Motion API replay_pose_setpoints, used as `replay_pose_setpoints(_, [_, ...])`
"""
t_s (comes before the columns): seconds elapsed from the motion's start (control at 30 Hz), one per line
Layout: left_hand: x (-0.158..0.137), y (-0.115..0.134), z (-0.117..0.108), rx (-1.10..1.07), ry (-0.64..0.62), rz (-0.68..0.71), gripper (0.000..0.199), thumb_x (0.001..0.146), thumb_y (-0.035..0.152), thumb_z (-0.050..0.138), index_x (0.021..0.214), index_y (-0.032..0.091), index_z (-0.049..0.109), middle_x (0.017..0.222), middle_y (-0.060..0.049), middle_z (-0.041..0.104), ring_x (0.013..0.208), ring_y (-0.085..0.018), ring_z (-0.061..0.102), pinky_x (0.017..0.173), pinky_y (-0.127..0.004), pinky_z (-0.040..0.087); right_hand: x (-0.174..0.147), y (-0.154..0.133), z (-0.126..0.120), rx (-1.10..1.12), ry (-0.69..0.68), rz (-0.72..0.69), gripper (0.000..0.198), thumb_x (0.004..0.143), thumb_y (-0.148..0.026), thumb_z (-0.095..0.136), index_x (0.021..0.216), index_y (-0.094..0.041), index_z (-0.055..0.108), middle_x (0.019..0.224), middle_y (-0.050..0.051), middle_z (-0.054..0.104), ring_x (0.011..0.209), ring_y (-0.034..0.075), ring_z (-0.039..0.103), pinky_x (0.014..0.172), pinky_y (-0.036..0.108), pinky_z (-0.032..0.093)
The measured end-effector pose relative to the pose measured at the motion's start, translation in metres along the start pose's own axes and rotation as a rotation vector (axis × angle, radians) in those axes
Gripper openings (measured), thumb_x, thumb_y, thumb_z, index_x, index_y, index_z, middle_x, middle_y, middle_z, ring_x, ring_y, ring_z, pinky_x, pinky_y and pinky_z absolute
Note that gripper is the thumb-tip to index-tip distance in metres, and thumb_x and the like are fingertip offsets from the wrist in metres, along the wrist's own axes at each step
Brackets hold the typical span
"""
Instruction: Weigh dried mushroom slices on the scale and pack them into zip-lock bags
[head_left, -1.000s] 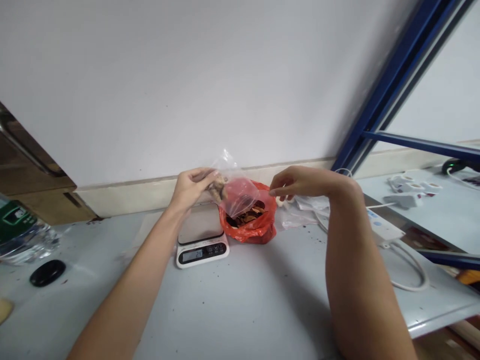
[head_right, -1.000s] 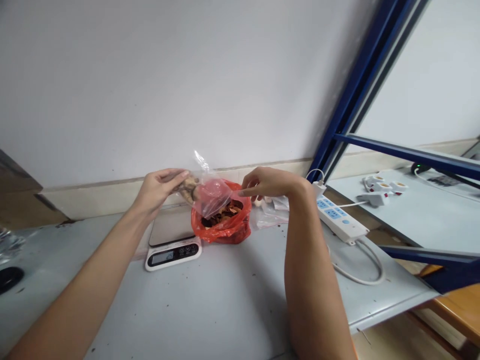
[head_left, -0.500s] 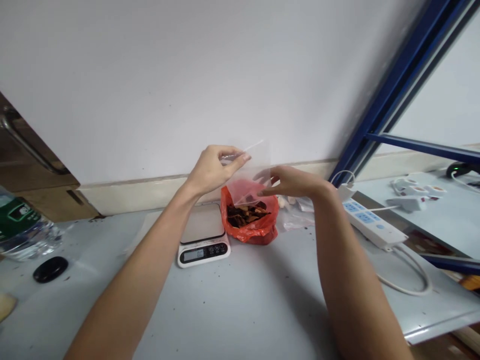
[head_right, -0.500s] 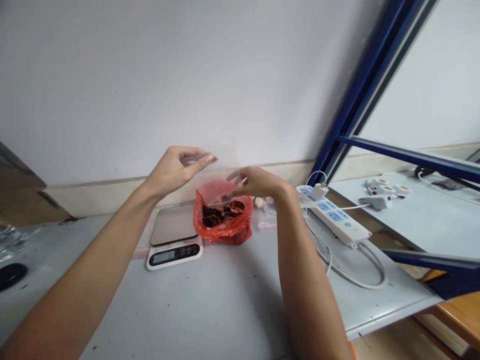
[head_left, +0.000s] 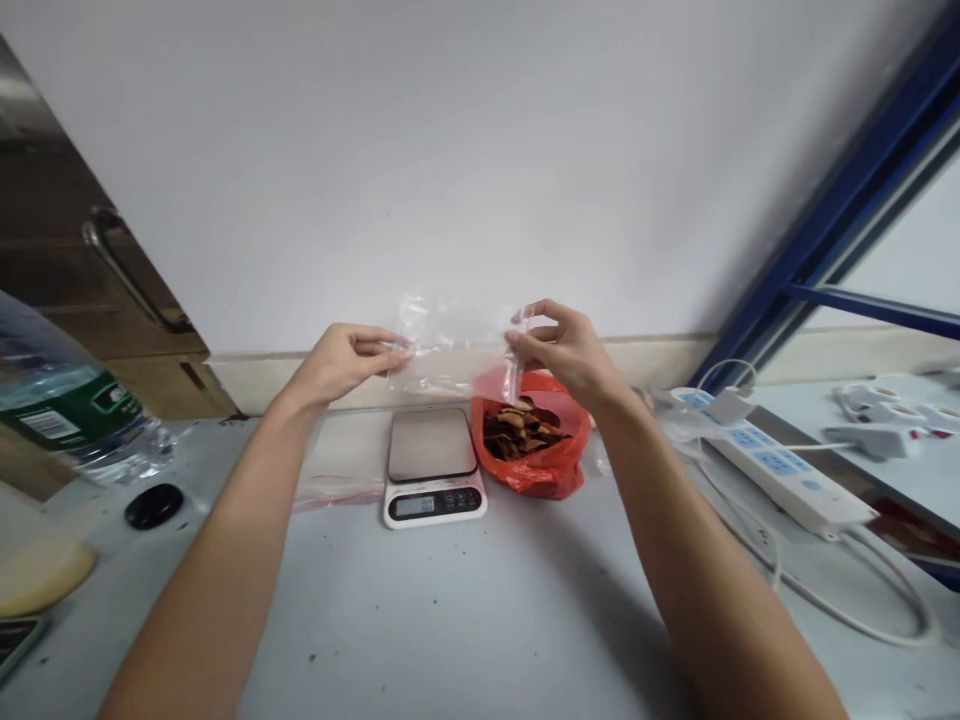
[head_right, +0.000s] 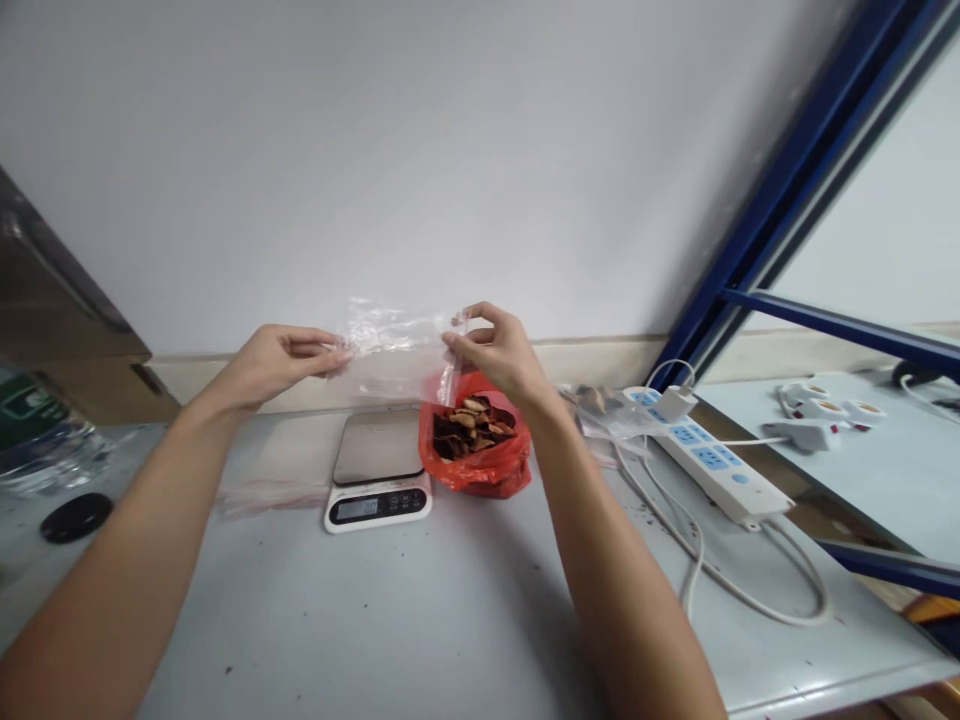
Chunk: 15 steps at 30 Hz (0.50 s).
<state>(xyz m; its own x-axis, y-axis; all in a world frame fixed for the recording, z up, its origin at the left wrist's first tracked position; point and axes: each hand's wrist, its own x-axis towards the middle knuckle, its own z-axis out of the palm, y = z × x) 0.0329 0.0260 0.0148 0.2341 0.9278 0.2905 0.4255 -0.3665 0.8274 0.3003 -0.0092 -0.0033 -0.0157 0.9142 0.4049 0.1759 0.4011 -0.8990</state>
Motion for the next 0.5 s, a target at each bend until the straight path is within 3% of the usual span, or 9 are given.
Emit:
replay_pose_setpoints(0.13, [-0.008, -0.027, -0.034, 0.164, -0.012, -0.195, 0.03, 0.065, 0.043, 0.072, 0.082, 0.018, 0.074, 0.073, -0.007, 0.076, 0.078, -0.024, 0.074, 0.076, -0.032, 0.058, 0.003, -0.004, 0.056, -0.23, 0.034, -0.21, 0.019, 0.083, -0.037, 0.07, 0.082, -0.019, 0.064, 0.067, 0.002, 0.07, 0.061, 0.016, 0.066, 0.06, 0.028, 0.052])
replay_pose_setpoints(0.23, [-0.015, -0.044, -0.057, 0.262, -0.144, -0.337, 0.029, 0.067, 0.049, 0.064, 0.076, 0.021, 0.069, 0.072, -0.006, 0.075, 0.078, -0.024, 0.073, 0.071, -0.029, 0.056, 0.001, -0.008, 0.099, -0.607, 0.012, -0.437, 0.011, 0.092, -0.025, 0.06, 0.087, -0.018, 0.068, 0.076, 0.004, 0.071, 0.066, 0.015, 0.064, 0.063, 0.027, 0.045])
replay_pose_setpoints(0.3, [-0.019, -0.054, -0.069, 0.309, -0.237, -0.426, 0.031, 0.067, 0.051, 0.06, 0.076, 0.022, 0.067, 0.075, -0.007, 0.076, 0.076, -0.024, 0.074, 0.067, -0.028, 0.055, -0.004, -0.011, 0.127, -0.886, -0.123, -0.54, 0.017, 0.096, -0.017, 0.053, 0.091, -0.018, 0.069, 0.079, 0.006, 0.071, 0.067, 0.015, 0.061, 0.059, 0.027, 0.038])
replay_pose_setpoints(0.37, [-0.021, -0.064, -0.077, 0.354, -0.296, -0.47, 0.03, 0.066, 0.05, 0.058, 0.075, 0.023, 0.065, 0.079, -0.007, 0.076, 0.076, -0.025, 0.074, 0.065, -0.028, 0.055, -0.012, -0.013, 0.152, -1.075, -0.347, -0.599, 0.024, 0.096, -0.009, 0.047, 0.098, -0.018, 0.07, 0.084, 0.007, 0.071, 0.069, 0.016, 0.061, 0.056, 0.028, 0.033])
replay_pose_setpoints(0.5, [-0.022, -0.08, -0.086, 0.461, -0.365, -0.477, 0.019, 0.062, 0.042, 0.057, 0.062, 0.024, 0.057, 0.065, -0.005, 0.071, 0.07, -0.024, 0.072, 0.059, -0.026, 0.05, -0.032, -0.008, 0.189, -1.193, -0.749, -0.587, 0.03, 0.098, -0.006, 0.046, 0.111, -0.016, 0.071, 0.096, 0.012, 0.073, 0.087, 0.021, 0.066, 0.057, 0.027, 0.038])
